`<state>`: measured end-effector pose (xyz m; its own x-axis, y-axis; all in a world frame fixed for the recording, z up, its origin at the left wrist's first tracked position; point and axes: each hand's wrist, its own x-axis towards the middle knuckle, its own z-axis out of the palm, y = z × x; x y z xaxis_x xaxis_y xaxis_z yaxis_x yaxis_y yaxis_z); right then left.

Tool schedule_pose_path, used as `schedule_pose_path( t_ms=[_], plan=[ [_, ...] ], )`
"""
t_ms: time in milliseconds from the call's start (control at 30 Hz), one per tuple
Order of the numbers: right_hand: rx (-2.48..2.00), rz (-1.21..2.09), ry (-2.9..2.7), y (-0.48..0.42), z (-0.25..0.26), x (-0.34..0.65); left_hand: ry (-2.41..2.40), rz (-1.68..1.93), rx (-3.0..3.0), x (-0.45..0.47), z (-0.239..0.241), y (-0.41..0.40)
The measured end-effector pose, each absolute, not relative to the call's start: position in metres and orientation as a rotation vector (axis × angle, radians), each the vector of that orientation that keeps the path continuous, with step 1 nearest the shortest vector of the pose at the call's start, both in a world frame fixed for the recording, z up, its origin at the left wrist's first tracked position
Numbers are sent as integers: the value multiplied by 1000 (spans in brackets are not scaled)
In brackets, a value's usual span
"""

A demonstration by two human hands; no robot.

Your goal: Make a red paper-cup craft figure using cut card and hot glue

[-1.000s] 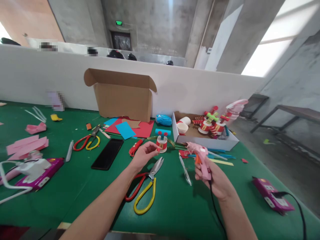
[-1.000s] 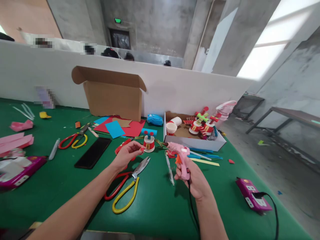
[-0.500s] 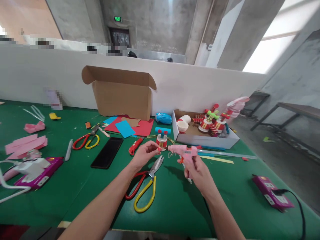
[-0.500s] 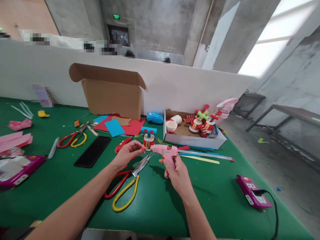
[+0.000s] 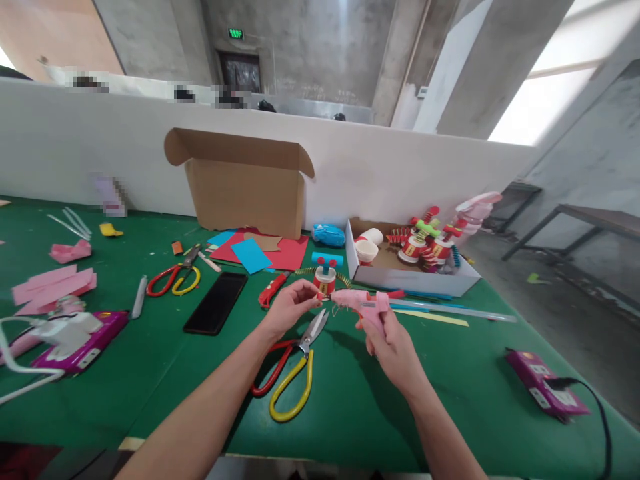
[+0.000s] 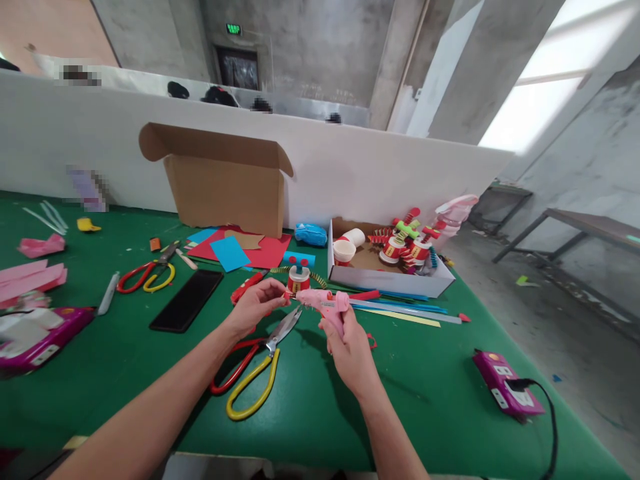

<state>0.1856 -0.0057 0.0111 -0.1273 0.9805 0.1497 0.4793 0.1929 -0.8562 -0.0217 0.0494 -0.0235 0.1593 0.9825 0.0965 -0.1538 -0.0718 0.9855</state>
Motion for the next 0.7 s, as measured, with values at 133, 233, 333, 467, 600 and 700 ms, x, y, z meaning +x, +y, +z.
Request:
schedule_pose_path(
  t_ms=[133, 233, 333, 467, 600, 700],
  plan=[
    [-1388, 832, -1734, -6, 13, 184, 934, 1211, 1235, -22, -24, 50],
    [-1371, 825, -1737, -6, 12, 184, 934, 1214, 1234, -22, -24, 50],
    [-1365, 824, -1742, -5, 12, 184, 937, 1221, 1228, -22, -24, 50],
    [-1367, 830, -1753, -5, 12, 184, 941, 1217, 1242, -22, -24, 50],
    [-1367, 826, -1742, -4, 13, 183, 944, 1218, 1262, -23, -23, 49],
    [-1373, 828, -1738, -4, 13, 183, 942, 1225, 1256, -23, -23, 50]
  ],
)
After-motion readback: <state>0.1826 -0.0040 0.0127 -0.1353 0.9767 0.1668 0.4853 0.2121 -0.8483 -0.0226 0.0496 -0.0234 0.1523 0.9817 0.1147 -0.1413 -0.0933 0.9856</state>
